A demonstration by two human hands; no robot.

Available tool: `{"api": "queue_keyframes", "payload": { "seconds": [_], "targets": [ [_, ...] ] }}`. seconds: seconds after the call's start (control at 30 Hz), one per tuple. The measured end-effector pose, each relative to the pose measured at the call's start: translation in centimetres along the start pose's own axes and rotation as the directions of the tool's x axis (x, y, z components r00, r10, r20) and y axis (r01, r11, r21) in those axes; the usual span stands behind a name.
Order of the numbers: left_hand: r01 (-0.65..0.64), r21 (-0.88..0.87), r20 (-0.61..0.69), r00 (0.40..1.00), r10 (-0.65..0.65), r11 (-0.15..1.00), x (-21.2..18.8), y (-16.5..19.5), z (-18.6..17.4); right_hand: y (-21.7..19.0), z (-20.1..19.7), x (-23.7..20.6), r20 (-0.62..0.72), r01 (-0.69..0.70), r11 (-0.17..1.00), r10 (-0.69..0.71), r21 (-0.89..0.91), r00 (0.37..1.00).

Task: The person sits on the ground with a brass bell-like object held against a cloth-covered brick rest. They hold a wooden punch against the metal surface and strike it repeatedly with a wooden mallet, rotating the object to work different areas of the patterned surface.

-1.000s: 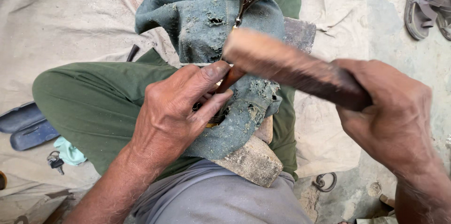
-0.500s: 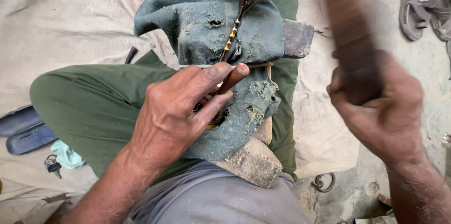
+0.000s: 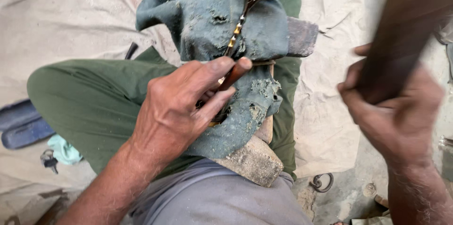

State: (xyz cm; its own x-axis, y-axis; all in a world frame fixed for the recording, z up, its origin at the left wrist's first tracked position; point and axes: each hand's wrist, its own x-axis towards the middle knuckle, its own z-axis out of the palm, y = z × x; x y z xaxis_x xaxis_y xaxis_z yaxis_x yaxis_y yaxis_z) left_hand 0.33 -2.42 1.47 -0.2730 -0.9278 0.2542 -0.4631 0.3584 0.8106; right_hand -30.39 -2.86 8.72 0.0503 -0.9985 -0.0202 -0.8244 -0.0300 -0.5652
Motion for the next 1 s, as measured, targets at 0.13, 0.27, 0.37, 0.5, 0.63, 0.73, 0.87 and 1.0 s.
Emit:
{"api": "queue_keyframes", "payload": {
  "seconds": [0.13, 0.27, 0.37, 0.5, 0.63, 0.73, 0.87, 1.0],
  "targets": [
    [-0.033, 0.004, -0.015, 0.999, 0.033, 0.999, -0.1, -0.2, 0.0, -0.6, -0.7, 0.3, 0.307, 0.177, 0.743, 0.039, -0.645, 0.951],
    [-0.003, -0.071, -0.048, 0.999, 0.000, 0.997, 0.0, 0.0, 0.0, -2.4, 0.2, 0.4, 0.021, 0.178, 0.974, -0.177, -0.138, 0.984],
    [-0.039, -0.005, -0.040, 0.998, 0.039, 0.999, -0.1, 0.2, 0.0, -3.2, -0.1, 0.0, 0.014, -0.043, 0.999, 0.042, 0.008, 0.999],
    [-0.008, -0.009, -0.011, 1.000, 0.008, 1.000, -0.1, 0.3, 0.0, -1.8, -0.7, -0.1, 0.181, 0.277, 0.849, -0.217, -0.450, 0.959],
    [-0.050, -0.055, -0.044, 0.998, 0.047, 0.997, -0.1, 0.4, -0.4, 0.9, 0.9, -1.1, 0.081, 0.077, 0.996, -0.073, -0.040, 0.994],
    [-0.029, -0.099, -0.028, 0.999, 0.026, 0.995, 0.2, 0.3, -0.6, 2.0, 2.0, -1.6, 0.046, 0.009, 0.996, -0.013, 0.089, 0.999],
    [0.093, -0.144, 0.059, 0.995, -0.085, 0.985, 0.8, 0.1, -0.5, 1.6, 1.7, -1.5, 0.041, 0.102, 0.995, -0.102, -0.004, 0.994],
    [-0.006, -0.004, 0.069, 0.998, 0.006, 1.000, 0.8, 0.1, -0.4, 0.5, 1.1, -0.9, 0.021, 0.098, 0.977, -0.095, -0.189, 0.995]
  ]
}}
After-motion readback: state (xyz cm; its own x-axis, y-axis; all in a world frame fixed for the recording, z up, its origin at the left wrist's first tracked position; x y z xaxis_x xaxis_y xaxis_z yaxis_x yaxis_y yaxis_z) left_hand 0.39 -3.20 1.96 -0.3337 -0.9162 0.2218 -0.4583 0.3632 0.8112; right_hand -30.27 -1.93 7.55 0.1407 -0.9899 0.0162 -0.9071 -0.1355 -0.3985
